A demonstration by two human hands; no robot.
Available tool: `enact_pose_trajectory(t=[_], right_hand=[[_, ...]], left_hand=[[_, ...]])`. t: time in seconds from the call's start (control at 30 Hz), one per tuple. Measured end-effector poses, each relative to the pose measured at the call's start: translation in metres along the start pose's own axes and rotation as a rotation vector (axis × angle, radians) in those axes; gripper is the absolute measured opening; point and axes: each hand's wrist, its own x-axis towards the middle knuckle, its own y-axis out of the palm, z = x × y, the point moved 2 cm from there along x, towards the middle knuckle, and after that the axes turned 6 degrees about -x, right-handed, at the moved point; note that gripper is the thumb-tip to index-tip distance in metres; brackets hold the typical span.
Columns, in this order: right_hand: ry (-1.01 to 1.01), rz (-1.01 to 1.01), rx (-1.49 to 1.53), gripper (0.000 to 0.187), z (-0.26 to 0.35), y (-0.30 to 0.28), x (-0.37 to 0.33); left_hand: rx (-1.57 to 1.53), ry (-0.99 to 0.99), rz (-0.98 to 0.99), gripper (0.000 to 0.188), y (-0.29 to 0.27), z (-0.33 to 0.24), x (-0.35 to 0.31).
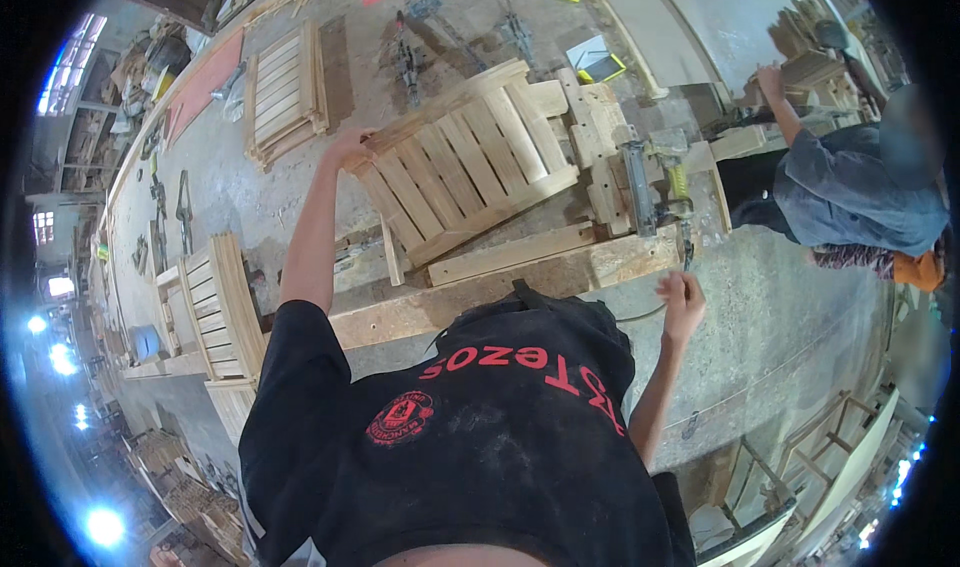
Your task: Assembling wooden furniture components by aligning slats and securing them with a nail gun.
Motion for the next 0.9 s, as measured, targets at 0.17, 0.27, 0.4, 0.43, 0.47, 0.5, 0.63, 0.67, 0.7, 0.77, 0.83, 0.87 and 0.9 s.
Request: enact_pose_trajectory(t=[0.17,0.27,0.4,0.43,0.47,0.5,0.63,0.67,0.7,0.77,0.83,0.87,0.9], right_hand=[[-0.166,0.108,0.148,0.02,0.092,0.088,0.064],[-0.291,0.26,0.329,0.016,0.173,0.17,0.095],[-0.402,0.553,0.161,0.016,0.284,0.274,0.133],[-0.458,0.627,0.064,0.018,0.299,0.309,0.144],[-0.471,0.641,0.053,0.018,0.31,0.341,0.163],[-0.53,0.734,-0.117,0.024,0.316,0.378,0.179],[-0.88,0.626,-0.837,0.043,0.263,0.535,0.294],[-0.905,0.639,-0.818,0.043,0.239,0.566,0.315],[-0.928,0.583,-0.913,0.047,0.218,0.591,0.343],[-0.956,0.538,-0.975,0.052,0.211,0.635,0.359],[-0.695,0.71,-1.007,0.054,0.206,0.645,0.374],[-0.698,0.688,-0.996,0.054,0.212,0.648,0.382],[-0.791,0.653,-1.071,0.048,0.207,0.641,0.411]], left_hand=[[-0.043,-0.008,0.048,0.071,0.008,-0.045,-0.025],[0.217,0.049,0.062,0.066,0.012,-0.096,-0.07],[0.271,0.064,0.006,0.057,0.042,-0.173,-0.136],[0.314,-0.105,0.04,0.048,0.053,-0.18,-0.147],[0.175,-0.153,-0.067,0.039,0.055,-0.198,-0.159],[0.101,-0.2,-0.089,0.034,0.063,-0.203,-0.171],[0.015,-0.206,-0.102,0.026,0.068,-0.219,-0.177],[0.003,-0.211,-0.07,0.026,0.061,-0.223,-0.174],[0.014,-0.218,-0.093,0.026,0.058,-0.223,-0.168],[0.037,-0.159,-0.158,0.027,0.057,-0.219,-0.167],[0.052,-0.126,-0.202,0.027,0.059,-0.221,-0.17],[0.058,-0.08,-0.238,0.027,0.058,-0.221,-0.169],[0.059,-0.028,-0.231,0.027,0.057,-0.221,-0.162]])
